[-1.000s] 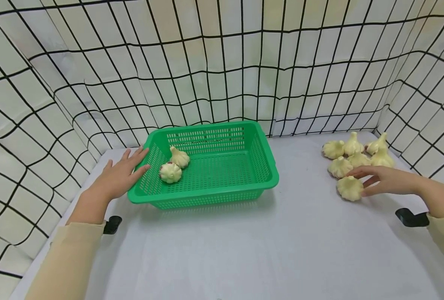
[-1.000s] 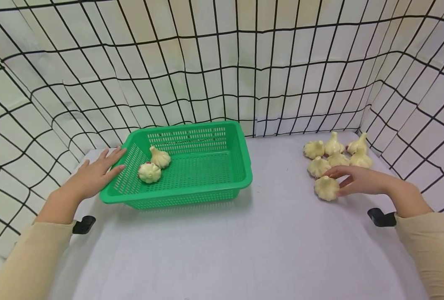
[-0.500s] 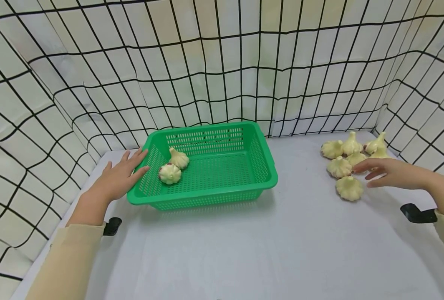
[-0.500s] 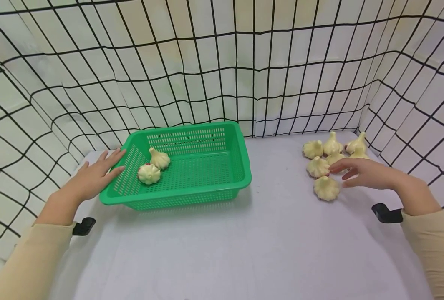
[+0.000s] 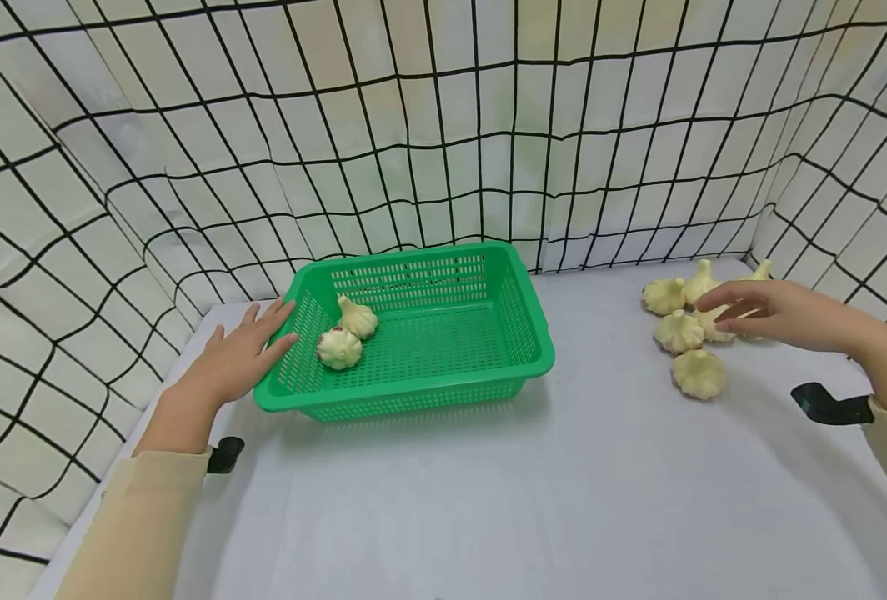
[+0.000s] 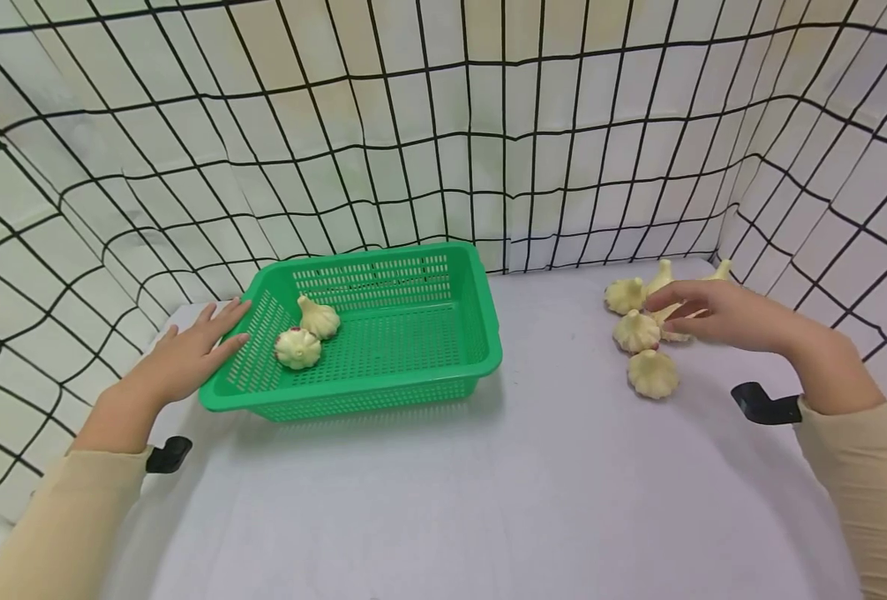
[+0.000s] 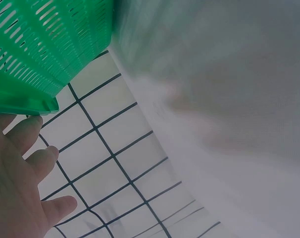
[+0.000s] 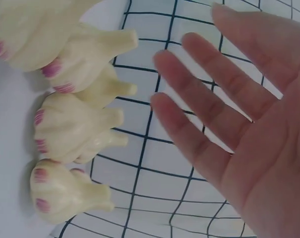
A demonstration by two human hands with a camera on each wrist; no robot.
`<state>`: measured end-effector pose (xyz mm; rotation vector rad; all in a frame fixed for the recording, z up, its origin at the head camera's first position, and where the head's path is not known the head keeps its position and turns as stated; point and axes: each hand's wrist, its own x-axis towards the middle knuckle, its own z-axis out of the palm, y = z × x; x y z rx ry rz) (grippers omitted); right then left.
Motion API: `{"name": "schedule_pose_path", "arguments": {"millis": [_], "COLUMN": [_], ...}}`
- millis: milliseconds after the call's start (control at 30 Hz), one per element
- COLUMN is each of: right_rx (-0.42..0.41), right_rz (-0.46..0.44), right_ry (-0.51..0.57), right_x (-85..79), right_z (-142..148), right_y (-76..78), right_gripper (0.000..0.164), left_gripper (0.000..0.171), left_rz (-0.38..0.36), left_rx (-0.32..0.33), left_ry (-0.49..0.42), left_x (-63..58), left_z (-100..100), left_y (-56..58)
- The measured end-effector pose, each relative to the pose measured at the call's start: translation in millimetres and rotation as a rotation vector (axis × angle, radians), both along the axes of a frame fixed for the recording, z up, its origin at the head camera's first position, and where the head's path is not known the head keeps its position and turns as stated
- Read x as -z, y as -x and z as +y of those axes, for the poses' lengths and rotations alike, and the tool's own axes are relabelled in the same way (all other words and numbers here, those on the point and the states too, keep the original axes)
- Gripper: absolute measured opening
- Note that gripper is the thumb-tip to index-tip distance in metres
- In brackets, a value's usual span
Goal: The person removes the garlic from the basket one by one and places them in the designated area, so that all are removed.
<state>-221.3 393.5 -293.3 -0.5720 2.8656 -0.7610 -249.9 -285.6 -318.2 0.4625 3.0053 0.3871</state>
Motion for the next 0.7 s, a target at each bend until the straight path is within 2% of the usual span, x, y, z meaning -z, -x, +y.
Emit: {"name": "schedule_pose_path", "arguments": {"millis": [233,367,533,700], "right_rx": [0.094,0.076,0.062,-0.030], "right_rz": [0.113,0.146,0.134,0.194], "right_ry": [0.042,0.062,0.051,0.065], "right_x": [-17.8,-25.4,-35.8,-42.0], "right_z": [-18.0,-31.0,-53.5,-79.1], "right_y": [-1.0,3.3,10.4,20.4], "right_gripper": [0.026,0.024,0.024,0.024], "left_gripper": [0.072,0.073,0.073,0.073], "left_rz": [0.000,-0.005,-0.002,0.001], "left_rx": [0.000,-0.002,-0.001,-0.002], "left_ry": [-0.001,-0.004,0.006,0.013], "left_x": [-0.5,0.3,-0.7,-1.7], "left_z": [-0.3,-1.1,-0.5,0.0], "left_y": [-1.3,-0.2,0.1,-1.6]}}
